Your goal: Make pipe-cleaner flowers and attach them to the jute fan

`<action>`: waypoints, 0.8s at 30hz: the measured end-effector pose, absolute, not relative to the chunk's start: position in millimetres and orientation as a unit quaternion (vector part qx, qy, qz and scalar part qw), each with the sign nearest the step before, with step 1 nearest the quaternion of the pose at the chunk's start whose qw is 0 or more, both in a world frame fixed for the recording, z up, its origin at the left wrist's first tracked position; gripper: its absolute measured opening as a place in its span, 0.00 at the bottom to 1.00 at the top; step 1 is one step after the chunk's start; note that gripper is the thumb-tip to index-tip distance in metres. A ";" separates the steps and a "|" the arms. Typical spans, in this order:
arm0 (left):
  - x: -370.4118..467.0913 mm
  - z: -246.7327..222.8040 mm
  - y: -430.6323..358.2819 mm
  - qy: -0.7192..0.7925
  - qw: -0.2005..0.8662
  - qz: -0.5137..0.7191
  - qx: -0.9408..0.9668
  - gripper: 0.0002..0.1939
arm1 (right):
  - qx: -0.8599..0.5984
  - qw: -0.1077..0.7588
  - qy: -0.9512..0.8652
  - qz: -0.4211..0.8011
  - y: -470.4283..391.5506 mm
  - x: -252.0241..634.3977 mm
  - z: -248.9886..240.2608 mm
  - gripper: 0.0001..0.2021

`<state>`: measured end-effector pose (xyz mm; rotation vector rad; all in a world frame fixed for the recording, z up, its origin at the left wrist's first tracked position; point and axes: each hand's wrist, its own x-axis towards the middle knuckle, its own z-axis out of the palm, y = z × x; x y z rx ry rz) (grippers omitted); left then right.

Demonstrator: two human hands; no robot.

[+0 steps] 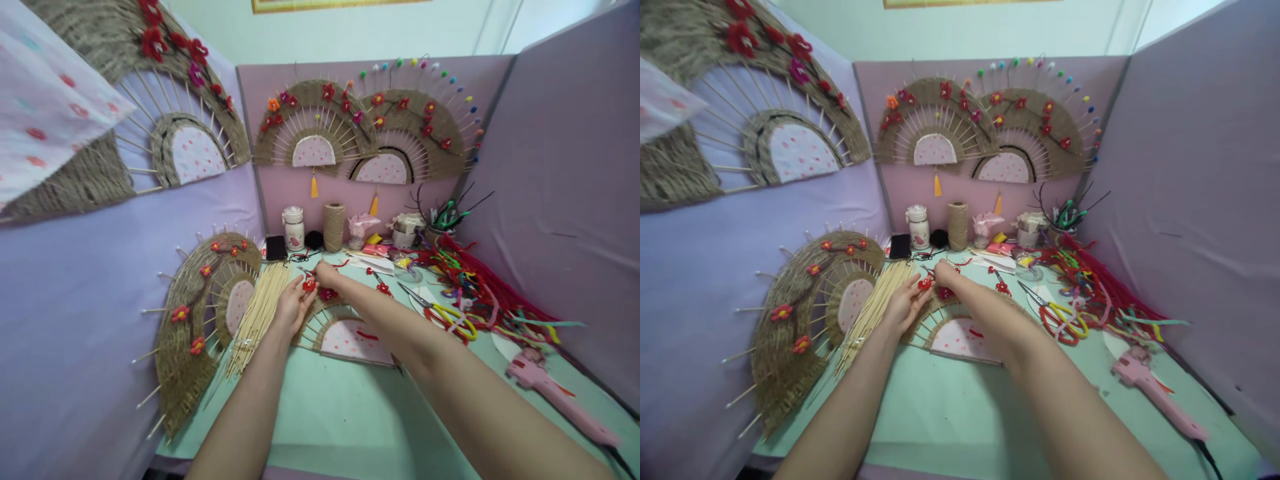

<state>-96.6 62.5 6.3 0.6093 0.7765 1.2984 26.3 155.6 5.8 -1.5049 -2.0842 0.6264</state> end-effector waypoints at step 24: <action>-4.9 9.2 10.6 0.408 0.480 0.465 0.622 0.31 | -0.496 0.481 -0.649 0.318 -6.3 139.5 -0.1 0.11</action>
